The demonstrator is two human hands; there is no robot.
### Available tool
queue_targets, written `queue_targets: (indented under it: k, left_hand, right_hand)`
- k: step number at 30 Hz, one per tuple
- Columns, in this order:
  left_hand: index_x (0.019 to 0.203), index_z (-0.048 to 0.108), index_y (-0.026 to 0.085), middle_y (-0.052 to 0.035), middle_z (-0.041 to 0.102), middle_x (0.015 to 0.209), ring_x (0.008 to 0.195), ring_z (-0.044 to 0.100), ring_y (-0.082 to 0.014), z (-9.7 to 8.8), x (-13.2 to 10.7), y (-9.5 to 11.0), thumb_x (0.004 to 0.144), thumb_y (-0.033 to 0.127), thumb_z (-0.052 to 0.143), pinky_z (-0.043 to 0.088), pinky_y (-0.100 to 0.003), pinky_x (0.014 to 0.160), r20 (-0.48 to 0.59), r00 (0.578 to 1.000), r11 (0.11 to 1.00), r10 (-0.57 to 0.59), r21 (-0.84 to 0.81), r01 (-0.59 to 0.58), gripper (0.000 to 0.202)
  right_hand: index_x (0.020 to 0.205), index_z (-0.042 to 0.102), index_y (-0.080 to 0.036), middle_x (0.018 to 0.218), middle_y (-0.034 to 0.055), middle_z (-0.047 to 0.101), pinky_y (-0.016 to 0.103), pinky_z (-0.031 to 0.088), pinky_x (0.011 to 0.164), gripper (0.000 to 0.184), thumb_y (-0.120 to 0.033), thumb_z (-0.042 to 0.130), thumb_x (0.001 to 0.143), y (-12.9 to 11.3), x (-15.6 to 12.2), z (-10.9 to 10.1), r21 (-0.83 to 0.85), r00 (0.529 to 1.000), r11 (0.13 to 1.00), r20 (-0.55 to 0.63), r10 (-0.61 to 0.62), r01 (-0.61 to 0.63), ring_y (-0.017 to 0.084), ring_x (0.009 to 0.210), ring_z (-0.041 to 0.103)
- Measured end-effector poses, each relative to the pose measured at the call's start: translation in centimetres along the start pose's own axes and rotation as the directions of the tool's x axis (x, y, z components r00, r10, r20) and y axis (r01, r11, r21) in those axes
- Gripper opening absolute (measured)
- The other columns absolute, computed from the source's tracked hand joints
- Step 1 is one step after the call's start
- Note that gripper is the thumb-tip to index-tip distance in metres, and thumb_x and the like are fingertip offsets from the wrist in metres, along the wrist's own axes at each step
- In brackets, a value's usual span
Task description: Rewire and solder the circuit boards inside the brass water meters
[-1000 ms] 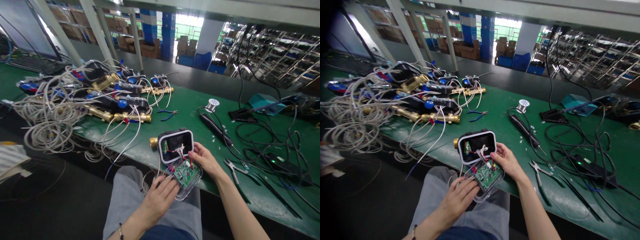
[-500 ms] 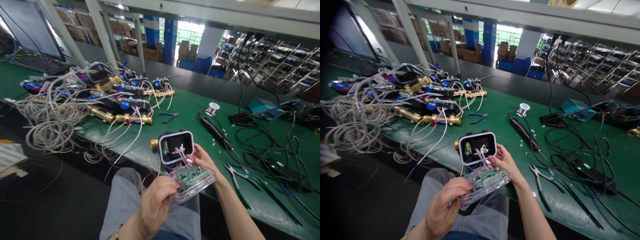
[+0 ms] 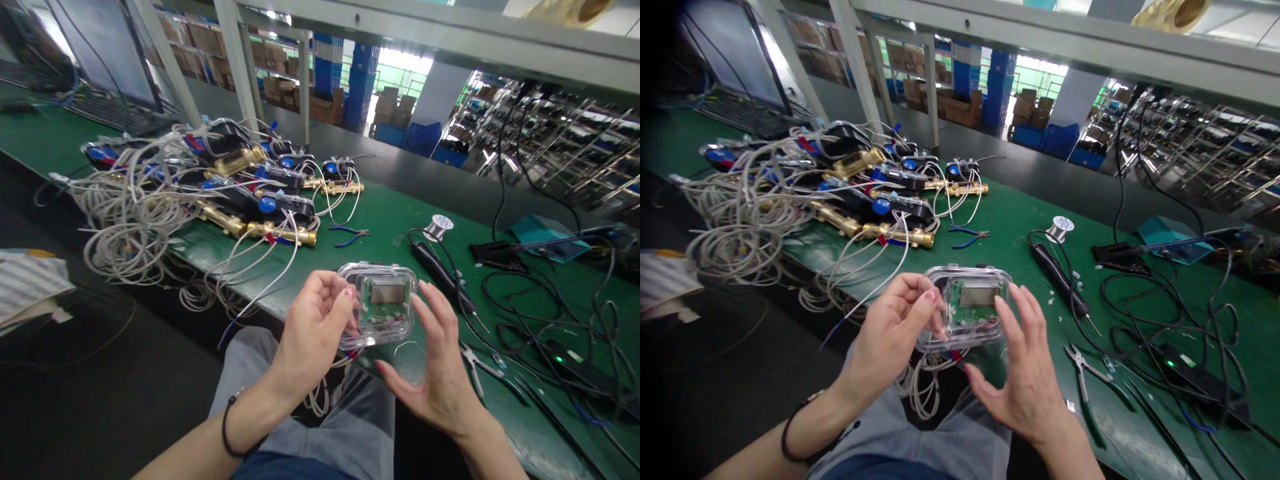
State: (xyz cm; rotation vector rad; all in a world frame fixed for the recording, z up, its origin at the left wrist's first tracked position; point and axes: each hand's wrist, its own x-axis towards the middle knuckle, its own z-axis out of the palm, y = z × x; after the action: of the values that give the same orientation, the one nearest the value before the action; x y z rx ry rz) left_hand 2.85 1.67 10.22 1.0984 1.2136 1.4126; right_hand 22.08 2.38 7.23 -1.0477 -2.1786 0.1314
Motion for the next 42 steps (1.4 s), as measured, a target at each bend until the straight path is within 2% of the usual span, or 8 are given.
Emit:
queue_targets:
  k: [4, 7, 13, 18, 23, 28, 36, 42]
  left_hand:
    - [0.088, 0.047, 0.017, 0.003, 0.058, 0.073, 0.049, 0.057, -0.0071, 0.5, 0.4, 0.2, 0.085, 0.037, 0.056, 0.05, -0.019, 0.048, 0.069, 0.997, 0.998, -0.032, -0.049, 0.035, 0.022]
    - [0.094, 0.051, 0.016, 0.0003, 0.061, 0.077, 0.054, 0.059, -0.0091, 0.1, 0.1, -0.2, 0.088, 0.041, 0.052, 0.052, -0.021, 0.051, 0.162, 0.986, 0.997, -0.042, -0.057, 0.052, 0.025]
    - [0.123, 0.046, 0.019, -0.0098, 0.054, 0.123, 0.111, 0.054, -0.0208, -1.6, 0.8, -3.7, 0.091, 0.04, 0.047, 0.045, -0.036, 0.097, -0.096, 0.964, 0.918, 0.248, 0.341, -0.202, 0.038]
    - [0.13, 0.041, 0.018, -0.0111, 0.048, 0.132, 0.124, 0.044, -0.0211, -1.2, 2.1, -7.2, 0.095, 0.037, 0.036, 0.035, -0.04, 0.107, -0.013, 0.973, 0.907, 0.232, 0.364, -0.212, 0.04]
    - [0.128, 0.046, 0.019, -0.0092, 0.051, 0.13, 0.124, 0.044, -0.0193, -0.6, 1.8, -7.6, 0.096, 0.032, 0.033, 0.034, -0.039, 0.108, -0.025, 0.967, 0.919, 0.254, 0.317, -0.234, 0.037]
    - [0.127, 0.047, 0.02, -0.0077, 0.052, 0.129, 0.122, 0.045, -0.0181, -0.8, 1.6, -7.5, 0.096, 0.029, 0.033, 0.034, -0.038, 0.108, 0.006, 0.962, 0.922, 0.274, 0.283, -0.265, 0.034]
    - [0.126, 0.047, 0.024, -0.0045, 0.05, 0.128, 0.123, 0.043, -0.0176, -0.6, 1.0, -8.2, 0.096, 0.026, 0.034, 0.032, -0.037, 0.109, 0.024, 0.956, 0.918, 0.292, 0.274, -0.287, 0.032]
    - [0.129, 0.043, 0.028, -0.0023, 0.045, 0.132, 0.127, 0.038, -0.0147, -0.2, 0.1, -9.1, 0.096, 0.02, 0.035, 0.028, -0.035, 0.113, 0.037, 0.952, 0.916, 0.304, 0.262, -0.303, 0.035]
  right_hand:
    - [0.147, 0.004, -0.016, 0.151, 0.0187, 0.013, 0.065, 0.021, 0.107, 0.1, -0.037, 0.067, 0.071, -0.8, 2.0, 1.0, -0.191, 0.987, 0.969, 0.055, -0.149, 0.157, 0.039, 0.138, 0.013]
    - [0.147, 0.004, -0.015, 0.145, 0.0205, 0.026, 0.064, 0.021, 0.108, 0.1, -0.041, 0.065, 0.072, 0.3, 3.0, 1.6, -0.177, 0.985, 0.97, 0.063, -0.16, 0.169, 0.037, 0.134, 0.025]
    - [0.146, 0.009, -0.016, 0.141, 0.0192, 0.03, 0.052, 0.037, 0.103, 0.104, -0.037, 0.073, 0.066, 1.8, 2.4, 1.3, 0.024, 0.996, 0.996, -0.044, 0.081, -0.08, 0.032, 0.128, 0.038]
    - [0.146, 0.013, -0.016, 0.14, 0.0191, 0.033, 0.054, 0.034, 0.104, 0.102, -0.035, 0.074, 0.066, 1.4, 1.8, 0.8, 0.056, 0.989, 0.991, -0.084, 0.123, -0.119, 0.033, 0.127, 0.039]
    - [0.145, 0.018, -0.019, 0.139, 0.0169, 0.035, 0.054, 0.036, 0.104, 0.091, -0.029, 0.067, 0.069, 0.9, 2.6, -0.7, -0.092, 0.99, 0.993, 0.125, -0.063, 0.075, 0.033, 0.128, 0.037]
    - [0.142, 0.03, -0.019, 0.141, 0.0153, 0.035, 0.059, 0.028, 0.109, 0.076, -0.013, 0.054, 0.07, -0.2, 3.5, -1.0, -0.219, 0.879, 0.912, 0.414, -0.235, 0.347, 0.032, 0.133, 0.031]
    - [0.144, 0.028, -0.016, 0.141, 0.0151, 0.041, 0.051, 0.041, 0.104, 0.068, 0.001, 0.034, 0.078, -0.8, 1.5, -0.9, -0.341, 0.882, 0.847, 0.386, -0.27, 0.409, 0.028, 0.135, 0.031]
    - [0.135, 0.042, -0.012, 0.133, 0.0172, 0.051, 0.052, 0.043, 0.1, 0.052, -0.005, 0.039, 0.083, -1.7, 0.1, -1.3, -0.364, 0.891, 0.826, 0.322, -0.321, 0.429, 0.031, 0.131, 0.038]
